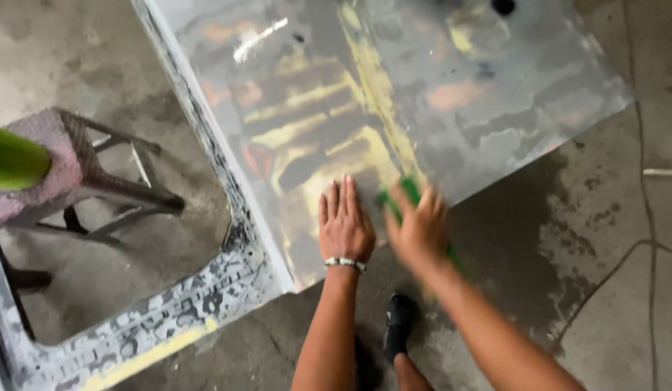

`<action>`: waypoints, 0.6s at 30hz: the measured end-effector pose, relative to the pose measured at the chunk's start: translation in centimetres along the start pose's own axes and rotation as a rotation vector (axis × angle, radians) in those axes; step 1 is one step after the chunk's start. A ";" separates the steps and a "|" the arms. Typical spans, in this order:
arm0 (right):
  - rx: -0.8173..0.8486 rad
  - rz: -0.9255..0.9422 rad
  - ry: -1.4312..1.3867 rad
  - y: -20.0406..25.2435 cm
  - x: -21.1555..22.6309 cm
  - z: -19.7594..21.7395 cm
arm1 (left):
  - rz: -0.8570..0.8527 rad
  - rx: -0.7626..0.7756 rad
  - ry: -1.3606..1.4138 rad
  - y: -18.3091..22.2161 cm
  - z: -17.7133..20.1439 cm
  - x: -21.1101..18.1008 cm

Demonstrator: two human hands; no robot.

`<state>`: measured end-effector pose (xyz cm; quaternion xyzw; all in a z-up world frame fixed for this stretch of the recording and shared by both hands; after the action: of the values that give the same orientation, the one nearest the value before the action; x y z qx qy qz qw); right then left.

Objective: The person scrubs a large, flat metal surface with a green sponge, then wipes it with a blue cloth. They dip the sponge into a bucket of water and continue scrubbing different sections of the metal surface.

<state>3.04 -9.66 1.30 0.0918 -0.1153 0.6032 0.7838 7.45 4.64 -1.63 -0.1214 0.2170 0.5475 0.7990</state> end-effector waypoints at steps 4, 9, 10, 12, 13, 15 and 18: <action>-0.040 0.166 0.030 -1.7 2.8 0.9 | -0.001 -0.022 0.012 -0.5 0.5 0.5; -0.076 0.070 0.015 -1.2 3.0 1.0 | -0.003 -0.051 0.014 0.5 -0.2 0.6; -0.092 0.116 0.029 -0.6 3.2 1.0 | -0.026 -0.080 0.043 0.1 0.0 0.4; -0.103 0.168 0.041 -1.3 3.8 1.0 | -0.041 -0.109 0.069 -0.5 -0.2 0.8; -0.076 0.167 0.030 -2.4 3.8 0.9 | -0.048 -0.127 0.057 -0.6 -0.6 1.2; -0.027 0.159 0.021 -2.7 3.8 0.4 | -0.045 -0.126 0.051 0.4 -1.2 1.3; -0.024 0.052 0.019 -1.1 3.4 -0.2 | -0.044 -0.181 0.085 1.6 -0.1 1.0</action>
<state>4.99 -6.78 2.07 0.0737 -0.1172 0.6227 0.7701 6.31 6.04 -2.11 -0.2209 0.1977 0.5415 0.7867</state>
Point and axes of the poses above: each hand's wrist, its own y-axis away from the middle knuckle, its own z-axis out of the back of the hand, x = y × z, the point moved 8 cm from there along -y, towards the middle knuckle, and after that the axes turned 11 degrees about x, right-handed, at the moved point
